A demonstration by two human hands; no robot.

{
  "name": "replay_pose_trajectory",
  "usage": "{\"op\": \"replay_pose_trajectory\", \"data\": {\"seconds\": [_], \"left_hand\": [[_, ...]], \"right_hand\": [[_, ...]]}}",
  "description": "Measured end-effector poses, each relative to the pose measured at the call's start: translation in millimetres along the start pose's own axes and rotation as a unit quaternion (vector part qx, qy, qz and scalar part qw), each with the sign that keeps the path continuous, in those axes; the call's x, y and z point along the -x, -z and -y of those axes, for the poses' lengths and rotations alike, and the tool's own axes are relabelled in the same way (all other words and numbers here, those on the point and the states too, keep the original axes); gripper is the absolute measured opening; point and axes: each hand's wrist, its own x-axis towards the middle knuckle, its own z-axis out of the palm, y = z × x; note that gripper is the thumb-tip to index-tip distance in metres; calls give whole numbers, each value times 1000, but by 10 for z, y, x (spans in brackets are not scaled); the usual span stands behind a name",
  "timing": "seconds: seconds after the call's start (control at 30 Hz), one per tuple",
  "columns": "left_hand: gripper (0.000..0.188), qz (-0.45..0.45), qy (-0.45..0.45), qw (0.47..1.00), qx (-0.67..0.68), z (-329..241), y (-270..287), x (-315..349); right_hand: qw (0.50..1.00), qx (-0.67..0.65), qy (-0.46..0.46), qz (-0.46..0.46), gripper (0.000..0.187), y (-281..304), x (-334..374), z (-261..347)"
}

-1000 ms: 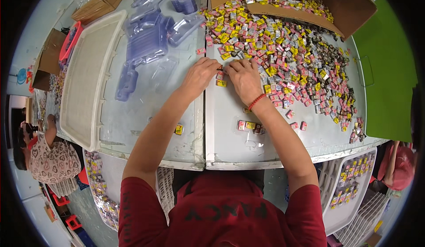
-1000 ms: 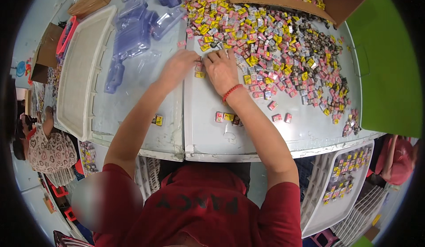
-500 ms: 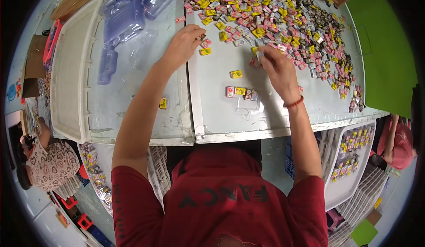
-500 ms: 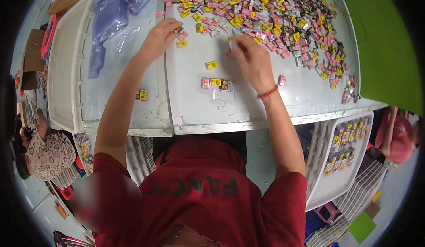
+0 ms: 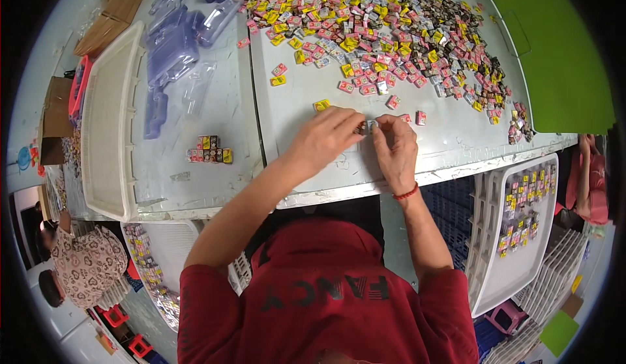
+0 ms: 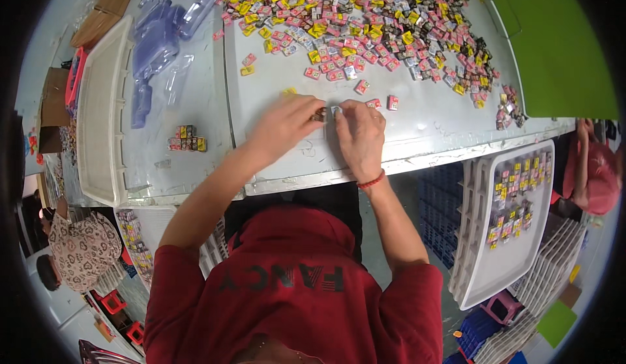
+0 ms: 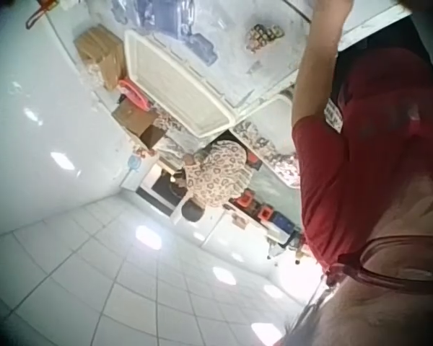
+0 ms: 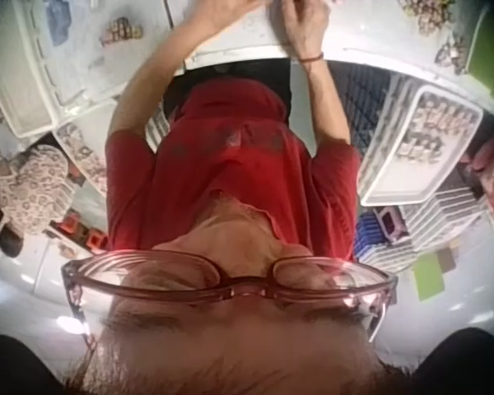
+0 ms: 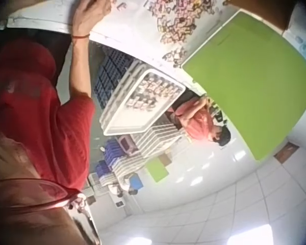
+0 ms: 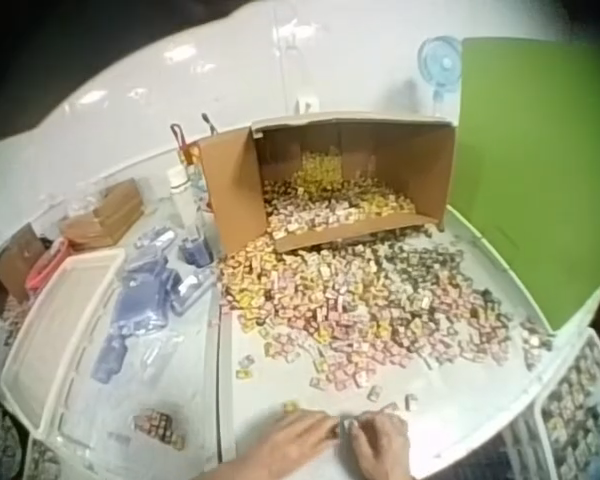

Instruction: Packaging small toy parts into plastic bags.

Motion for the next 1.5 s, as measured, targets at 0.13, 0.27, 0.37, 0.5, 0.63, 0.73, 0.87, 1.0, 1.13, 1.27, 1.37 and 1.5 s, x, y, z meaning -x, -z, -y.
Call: {"op": "replay_pose_trajectory", "data": {"seconds": [0.13, 0.27, 0.37, 0.5, 0.63, 0.73, 0.87, 1.0, 1.13, 1.27, 1.37, 1.5], "left_hand": [[34, 27, 23, 999, 9, 3, -182, 39], [34, 5, 31, 999, -16, 16, -298, 101], [35, 5, 34, 999, -30, -4, -306, 106], [36, 21, 43, 999, -18, -54, -301, 74], [29, -47, 27, 998, -19, 16, -98, 95], [22, -81, 65, 994, -43, 233, 277, 149], [18, 33, 52, 996, -68, 150, 330, 276], [22, 65, 106, 990, -62, 136, 220, 300], [26, 46, 124, 991, -23, 150, 217, 370], [27, 38, 137, 990, -2, 120, 239, 419], [28, 4, 145, 989, 0, 114, 189, 461], [25, -36, 140, 989, -10, 117, 158, 488]], "right_hand": [[999, 42, 10, -33, 18, -99, 64, 39], [994, 78, 46, -63, 17, -153, 91, 59], [993, 61, 67, -78, 18, -177, 83, 60], [988, 122, 59, -75, 17, -106, 116, -18], [989, 126, 58, -51, 16, -105, 99, -5], [985, 132, 75, -80, 19, 62, 42, 85], [981, 104, 161, -6, 23, -16, -86, 348], [970, 133, 195, 62, 22, -249, -122, 457], [955, 198, 202, 95, 18, -334, -106, 430], [960, 177, 200, 83, 19, -365, -68, 396], [962, 153, 215, 74, 21, -368, -69, 366], [967, 130, 206, 79, 22, -418, -106, 384]]}}
